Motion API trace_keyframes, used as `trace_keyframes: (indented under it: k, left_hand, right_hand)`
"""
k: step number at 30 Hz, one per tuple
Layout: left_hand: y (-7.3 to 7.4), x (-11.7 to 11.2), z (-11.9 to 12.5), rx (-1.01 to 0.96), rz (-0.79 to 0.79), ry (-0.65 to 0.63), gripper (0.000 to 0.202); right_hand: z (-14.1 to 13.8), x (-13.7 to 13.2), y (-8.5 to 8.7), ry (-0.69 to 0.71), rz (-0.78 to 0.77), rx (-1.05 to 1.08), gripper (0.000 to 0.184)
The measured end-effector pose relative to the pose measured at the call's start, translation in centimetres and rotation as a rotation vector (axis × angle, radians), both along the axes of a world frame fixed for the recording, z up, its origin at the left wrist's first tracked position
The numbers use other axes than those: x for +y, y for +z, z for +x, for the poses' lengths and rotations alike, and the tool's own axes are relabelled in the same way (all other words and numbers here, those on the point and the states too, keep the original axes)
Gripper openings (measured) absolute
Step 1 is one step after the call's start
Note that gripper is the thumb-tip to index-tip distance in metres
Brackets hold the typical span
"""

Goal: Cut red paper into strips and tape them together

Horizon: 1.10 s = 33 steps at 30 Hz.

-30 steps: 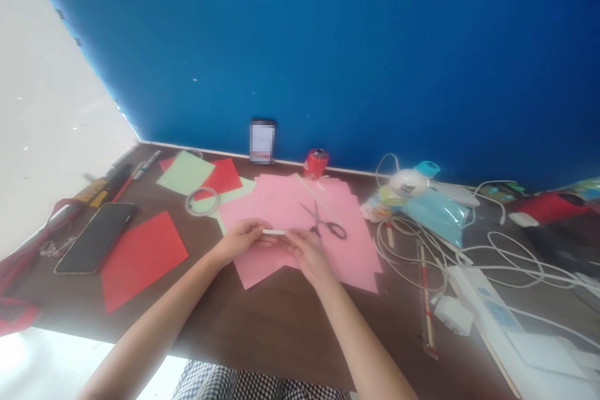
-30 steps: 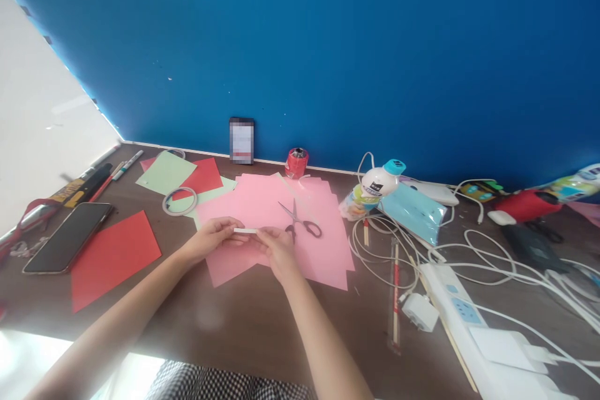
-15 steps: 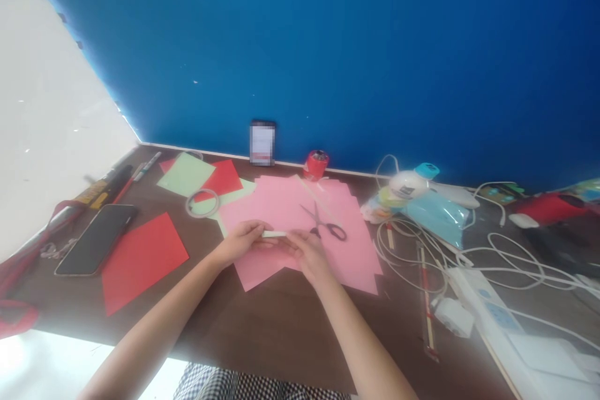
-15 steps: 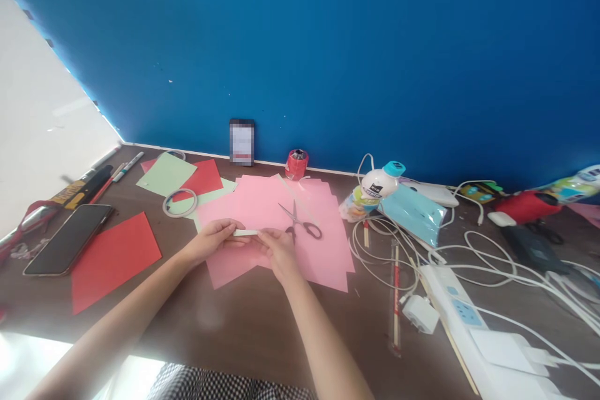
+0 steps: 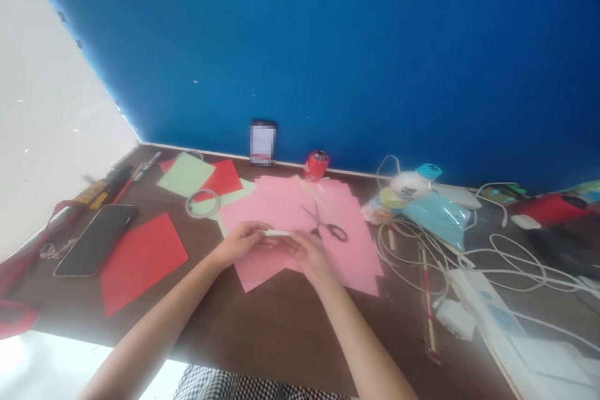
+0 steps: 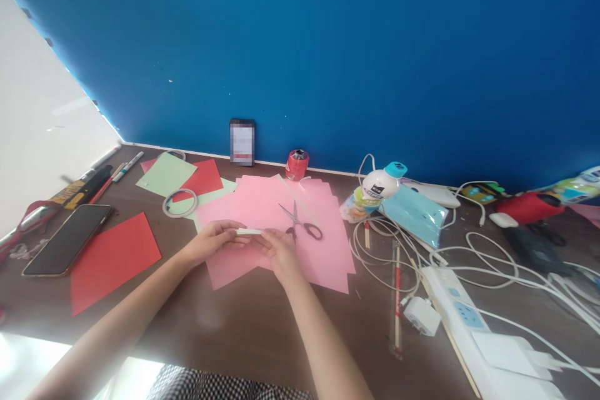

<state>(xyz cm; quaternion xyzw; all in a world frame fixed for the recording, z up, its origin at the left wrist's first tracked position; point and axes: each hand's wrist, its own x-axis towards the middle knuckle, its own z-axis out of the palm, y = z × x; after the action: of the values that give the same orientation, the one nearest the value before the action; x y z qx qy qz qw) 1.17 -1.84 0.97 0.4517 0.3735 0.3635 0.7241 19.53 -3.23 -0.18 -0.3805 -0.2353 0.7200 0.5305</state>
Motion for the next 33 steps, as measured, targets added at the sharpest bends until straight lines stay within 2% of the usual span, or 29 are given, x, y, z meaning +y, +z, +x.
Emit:
trace_keyframes:
  k: [15, 21, 23, 27, 33]
  left_hand:
    - [-0.1, 0.1, -0.3, 0.052, 0.041, -0.051, 0.032]
    - [-0.2, 0.2, -0.5, 0.119, 0.057, -0.039, 0.034]
    - [0.0, 0.1, -0.5, 0.125, 0.061, -0.042, 0.034]
    - [0.8, -0.1, -0.3, 0.12, 0.076, -0.052, 0.031]
    - [1.1, -0.2, -0.4, 0.127, 0.072, -0.072, 0.029]
  right_hand:
    - [0.4, 0.0, -0.3, 0.006, 0.047, -0.106, 0.009]
    - [1.3, 0.2, 0.2, -0.052, 0.125, -0.104, 0.021]
    - [1.3, 0.2, 0.3, -0.021, 0.138, -0.112, 0.023]
    - [1.0, -0.1, 0.4, 0.101, 0.128, -0.118, 0.013]
    - [0.8, -0.2, 0.5, 0.111, 0.105, -0.121, 0.006]
